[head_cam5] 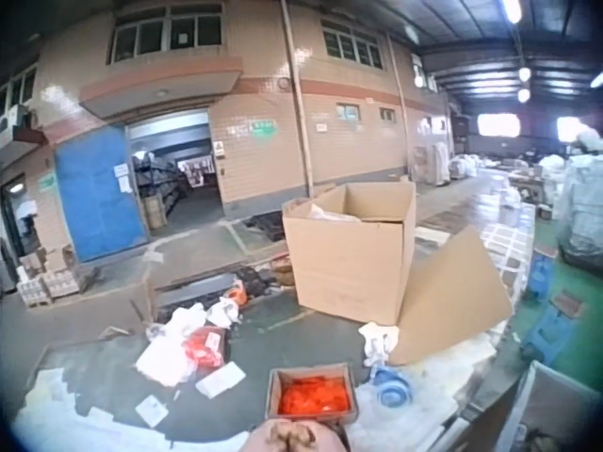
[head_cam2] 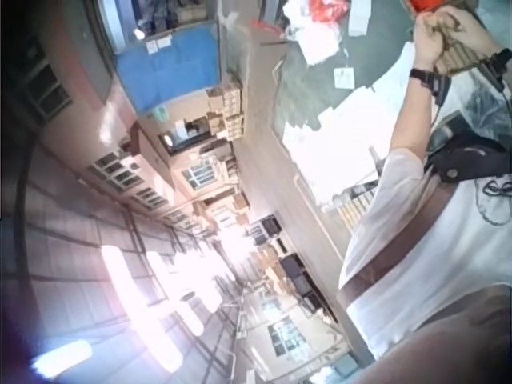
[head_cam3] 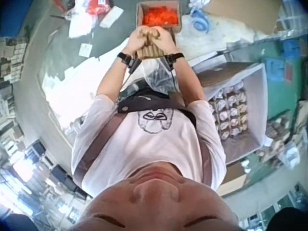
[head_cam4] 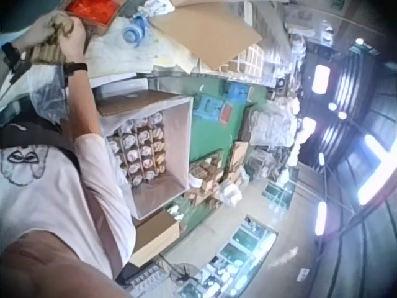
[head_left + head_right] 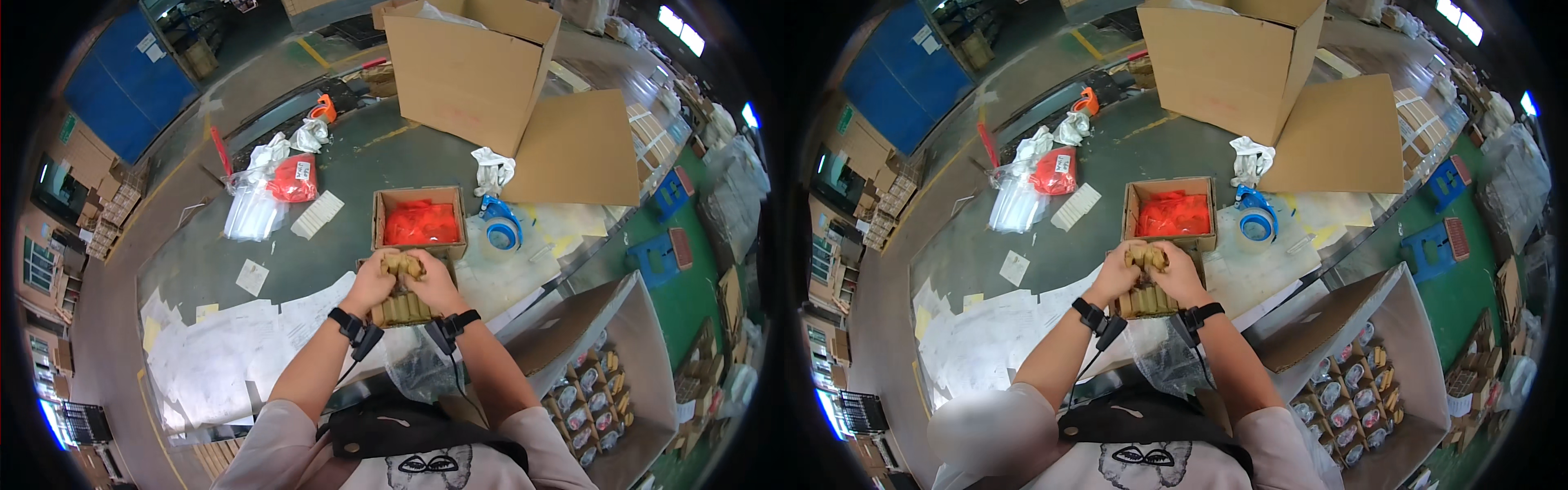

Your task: The person packs small red and beige items into a large cardboard box lined with a plastic bag. They place the items into a grid-like insert inside the box, arranging them one by one. Finally, the person folds the flaps of the cardboard box to close it.

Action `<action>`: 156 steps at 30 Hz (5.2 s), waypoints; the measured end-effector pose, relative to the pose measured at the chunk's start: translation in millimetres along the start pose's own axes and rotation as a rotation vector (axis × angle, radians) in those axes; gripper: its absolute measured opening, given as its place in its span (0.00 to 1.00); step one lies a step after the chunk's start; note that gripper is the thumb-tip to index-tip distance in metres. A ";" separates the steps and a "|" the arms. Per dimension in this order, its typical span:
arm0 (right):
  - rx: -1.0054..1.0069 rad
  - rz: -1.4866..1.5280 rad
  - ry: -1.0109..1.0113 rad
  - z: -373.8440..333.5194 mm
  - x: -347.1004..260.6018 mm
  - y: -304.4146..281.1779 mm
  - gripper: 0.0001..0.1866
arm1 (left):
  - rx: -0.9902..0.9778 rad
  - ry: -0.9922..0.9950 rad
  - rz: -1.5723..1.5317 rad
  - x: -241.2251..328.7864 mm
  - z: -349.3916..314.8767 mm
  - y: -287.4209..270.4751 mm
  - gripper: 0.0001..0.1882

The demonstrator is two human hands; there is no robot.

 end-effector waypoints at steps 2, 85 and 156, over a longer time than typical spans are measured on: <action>0.008 0.100 0.062 15.6 -11.6 -2.4 0.19 | -0.118 -0.389 -0.602 -18.3 6.1 8.5 0.24; 0.326 -0.772 0.722 -297.6 157.6 -331.2 0.26 | -0.621 -0.978 -0.870 144.2 -182.8 406.3 0.32; -0.341 -0.515 0.179 -67.4 -48.9 -29.2 0.26 | -0.390 0.040 0.468 33.9 -47.4 40.4 0.27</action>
Point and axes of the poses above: each hand's wrist, its own z-axis towards the middle knuckle, its own y-axis out of the palm, x = y × z, the point moved 6 cm from there along z, towards the middle knuckle
